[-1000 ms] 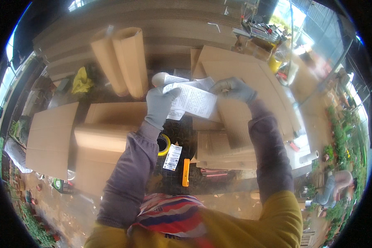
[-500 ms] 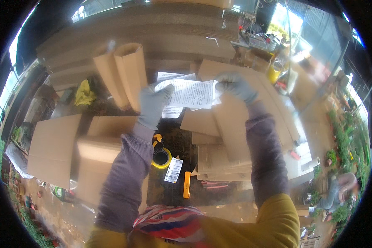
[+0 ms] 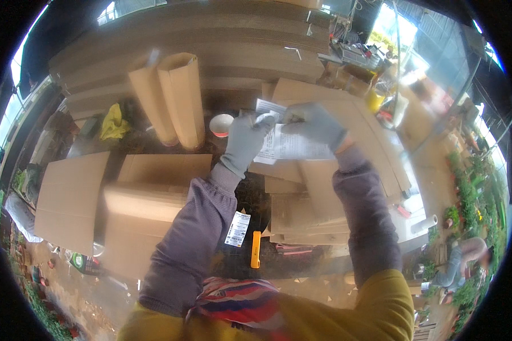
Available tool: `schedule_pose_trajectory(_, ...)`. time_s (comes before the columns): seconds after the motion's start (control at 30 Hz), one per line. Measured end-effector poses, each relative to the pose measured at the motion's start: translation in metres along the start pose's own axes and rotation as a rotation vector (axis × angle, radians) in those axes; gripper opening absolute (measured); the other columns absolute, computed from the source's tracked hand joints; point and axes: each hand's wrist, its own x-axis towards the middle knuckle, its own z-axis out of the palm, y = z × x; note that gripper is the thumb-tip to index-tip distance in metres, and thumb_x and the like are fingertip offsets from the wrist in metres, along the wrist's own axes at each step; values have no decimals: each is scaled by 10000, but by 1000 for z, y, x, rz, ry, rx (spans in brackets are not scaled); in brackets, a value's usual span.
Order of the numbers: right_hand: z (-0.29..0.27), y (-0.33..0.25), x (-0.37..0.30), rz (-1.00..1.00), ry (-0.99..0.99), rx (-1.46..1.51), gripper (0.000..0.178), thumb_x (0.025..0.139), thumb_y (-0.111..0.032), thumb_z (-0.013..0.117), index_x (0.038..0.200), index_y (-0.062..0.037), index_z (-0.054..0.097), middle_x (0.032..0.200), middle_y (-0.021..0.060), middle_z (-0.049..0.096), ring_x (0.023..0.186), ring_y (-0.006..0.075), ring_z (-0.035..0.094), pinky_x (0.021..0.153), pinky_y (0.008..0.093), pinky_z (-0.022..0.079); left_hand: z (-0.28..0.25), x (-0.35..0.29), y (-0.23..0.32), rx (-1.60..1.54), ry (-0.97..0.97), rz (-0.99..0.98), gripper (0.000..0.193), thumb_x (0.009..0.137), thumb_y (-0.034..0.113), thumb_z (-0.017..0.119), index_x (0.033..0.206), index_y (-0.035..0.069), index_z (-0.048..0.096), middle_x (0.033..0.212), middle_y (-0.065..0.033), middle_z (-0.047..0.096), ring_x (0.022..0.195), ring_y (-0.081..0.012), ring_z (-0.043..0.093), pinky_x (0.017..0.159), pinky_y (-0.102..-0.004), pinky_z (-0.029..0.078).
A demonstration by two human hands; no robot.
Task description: The person folds a cardboard box, places a shipping label on it, and seals it with packing tape. They repeat this process for multiple boxes, stacking the finished packages nearby.
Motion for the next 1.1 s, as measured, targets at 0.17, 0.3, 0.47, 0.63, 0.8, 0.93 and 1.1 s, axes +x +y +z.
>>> schedule_pose_trajectory(0.17,17,6,5,13,-18,101,252,791,-169,742,995,-29,697,830,76,694,734,177,634,695,291,494,6,-11,1,-82,-58,-61,345,858,286,718,1013,-21,704,691,-94,666,672,-119,638,596,-295,508)
schedule_pose_trajectory(0.3,3,50,-11,-31,-93,135,300,791,-149,735,1054,-10,694,884,89,698,787,202,640,749,302,496,-4,-10,-8,-91,14,-244,344,836,244,724,1026,-42,693,733,-116,680,665,-138,657,578,-276,518)
schedule_pose_trajectory(0.47,-1,103,-37,46,-22,256,303,826,-165,717,1071,12,690,910,103,699,826,188,644,769,319,499,-2,-13,-40,-143,126,-171,353,800,239,735,983,-60,693,938,-182,639,826,-248,647,736,-344,528)
schedule_pose_trajectory(0.63,10,132,-44,55,-30,405,267,845,-153,720,1043,24,687,935,110,698,854,188,650,756,304,508,12,-7,-88,-49,158,-191,377,785,241,748,1020,-48,693,987,-211,638,876,-281,645,775,-345,523)
schedule_pose_trajectory(0.8,-12,172,-58,-44,169,86,247,877,-124,680,1080,16,663,1033,140,671,917,216,648,785,304,514,-17,-4,-108,-239,429,-381,336,821,173,728,1060,-57,675,971,-169,692,852,-247,673,750,-327,538)
schedule_pose_trajectory(0.93,-47,188,-83,290,131,-359,278,935,-160,589,1191,-57,628,1171,162,629,1047,261,624,904,355,499,-58,-24,-116,-526,596,-366,241,873,110,691,1037,-65,672,901,-112,709,768,-185,679,664,-287,544)
schedule_pose_trajectory(1.1,-64,139,-104,496,685,-703,291,930,-123,583,1218,-120,626,1154,136,637,1046,276,621,905,370,502,-61,-61,-139,86,380,-399,181,881,54,658,1032,-44,680,925,-110,706,760,-155,669,646,-273,545)
